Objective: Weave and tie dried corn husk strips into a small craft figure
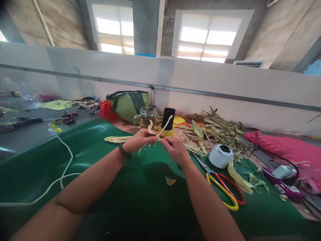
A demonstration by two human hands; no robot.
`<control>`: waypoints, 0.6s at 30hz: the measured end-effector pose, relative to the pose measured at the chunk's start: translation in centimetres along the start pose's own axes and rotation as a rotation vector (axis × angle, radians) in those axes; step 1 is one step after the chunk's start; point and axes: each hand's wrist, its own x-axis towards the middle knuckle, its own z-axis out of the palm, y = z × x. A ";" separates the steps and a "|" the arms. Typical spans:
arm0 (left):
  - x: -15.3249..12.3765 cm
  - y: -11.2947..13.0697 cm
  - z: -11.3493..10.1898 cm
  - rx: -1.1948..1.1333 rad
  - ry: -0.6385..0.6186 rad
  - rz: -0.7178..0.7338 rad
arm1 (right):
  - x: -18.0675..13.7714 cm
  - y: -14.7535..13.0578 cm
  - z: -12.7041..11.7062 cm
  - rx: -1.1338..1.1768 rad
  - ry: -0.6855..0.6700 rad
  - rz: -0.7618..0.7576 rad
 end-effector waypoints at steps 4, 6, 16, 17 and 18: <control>0.0 -0.3 0.4 0.131 0.082 0.063 | 0.0 -0.2 0.3 -0.007 -0.019 -0.020; 0.0 -0.4 0.7 0.156 0.128 0.082 | -0.1 -0.4 0.5 -0.029 -0.024 -0.040; 0.0 -0.6 0.8 -0.045 0.079 -0.033 | -0.1 -0.6 0.6 -0.033 -0.029 -0.045; 0.0 -0.6 0.7 -0.030 0.069 -0.027 | -0.1 -0.5 0.6 -0.032 -0.020 -0.035; 0.0 -0.6 0.7 0.006 0.066 -0.008 | 0.0 -0.4 0.6 -0.028 -0.002 -0.023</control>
